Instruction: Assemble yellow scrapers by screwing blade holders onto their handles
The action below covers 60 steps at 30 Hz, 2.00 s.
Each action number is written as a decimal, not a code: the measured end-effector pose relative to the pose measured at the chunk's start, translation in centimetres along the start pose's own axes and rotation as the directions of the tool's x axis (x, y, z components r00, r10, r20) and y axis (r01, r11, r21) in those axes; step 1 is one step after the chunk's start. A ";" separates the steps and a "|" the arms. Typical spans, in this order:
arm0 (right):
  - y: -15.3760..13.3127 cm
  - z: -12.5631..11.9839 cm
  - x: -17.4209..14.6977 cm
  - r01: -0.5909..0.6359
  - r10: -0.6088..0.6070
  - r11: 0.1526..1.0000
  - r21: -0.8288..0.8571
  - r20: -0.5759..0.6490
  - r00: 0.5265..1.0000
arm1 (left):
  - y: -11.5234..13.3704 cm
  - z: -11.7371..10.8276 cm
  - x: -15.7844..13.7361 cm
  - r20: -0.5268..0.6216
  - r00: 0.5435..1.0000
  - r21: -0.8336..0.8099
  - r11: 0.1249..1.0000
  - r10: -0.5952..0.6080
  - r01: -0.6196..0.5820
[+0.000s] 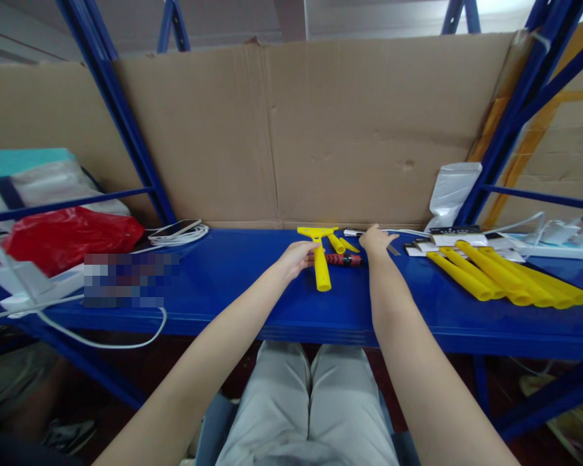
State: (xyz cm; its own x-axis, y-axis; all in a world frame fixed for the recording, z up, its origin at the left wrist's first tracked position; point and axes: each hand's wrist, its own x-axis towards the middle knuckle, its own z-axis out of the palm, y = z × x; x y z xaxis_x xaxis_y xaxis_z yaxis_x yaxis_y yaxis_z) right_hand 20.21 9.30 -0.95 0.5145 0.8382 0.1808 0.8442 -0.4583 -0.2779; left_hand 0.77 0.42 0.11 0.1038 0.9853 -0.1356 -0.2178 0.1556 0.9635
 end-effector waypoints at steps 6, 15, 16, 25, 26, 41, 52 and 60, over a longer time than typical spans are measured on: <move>0.4 -0.1 -0.5 0.027 -0.017 0.991 0.131 -0.080 0.997 | 0.0 0.0 0.0 -0.006 1.000 0.001 1.000 0.007 -0.007; 1.6 0.1 0.3 0.308 -0.206 0.904 0.297 -0.328 0.922 | -0.2 -0.2 0.5 -0.011 1.000 0.008 1.000 0.014 -0.014; 1.7 0.0 0.4 0.353 -0.240 0.884 0.306 -0.351 0.905 | -0.2 -0.2 0.6 -0.014 1.000 0.007 1.000 0.014 -0.014; -0.7 -3.6 -3.2 0.426 -0.239 0.809 0.405 -0.435 0.868 | 0.2 -0.4 0.4 -0.075 0.996 -0.068 0.996 0.052 -0.057; -1.1 -3.8 -4.0 0.403 -0.215 0.807 0.432 -0.421 0.881 | 0.2 -0.4 0.5 -0.094 0.994 -0.081 0.995 0.057 -0.064; -0.4 -3.3 -7.1 0.328 -0.243 0.291 0.899 -0.262 0.934 | 0.8 -2.3 2.6 -0.474 0.879 -0.246 0.952 0.047 -0.183; 0.0 -3.8 -7.1 0.130 -0.447 0.000 0.991 -0.117 0.887 | 1.2 -3.2 3.2 -0.585 0.811 -0.329 0.910 0.014 -0.253; -0.3 -3.8 -8.1 0.104 -0.476 0.018 0.994 -0.083 0.875 | 0.9 -2.9 3.4 -0.485 0.874 -0.404 0.888 -0.004 -0.220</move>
State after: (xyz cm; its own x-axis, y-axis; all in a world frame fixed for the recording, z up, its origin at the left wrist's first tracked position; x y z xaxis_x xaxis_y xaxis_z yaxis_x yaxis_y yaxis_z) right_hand 16.39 1.50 1.20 0.0609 0.9276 0.3685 -0.0804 0.3725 -0.9245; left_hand -1.90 4.16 -0.11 -0.3792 0.8952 -0.2340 -0.6080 -0.0505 0.7923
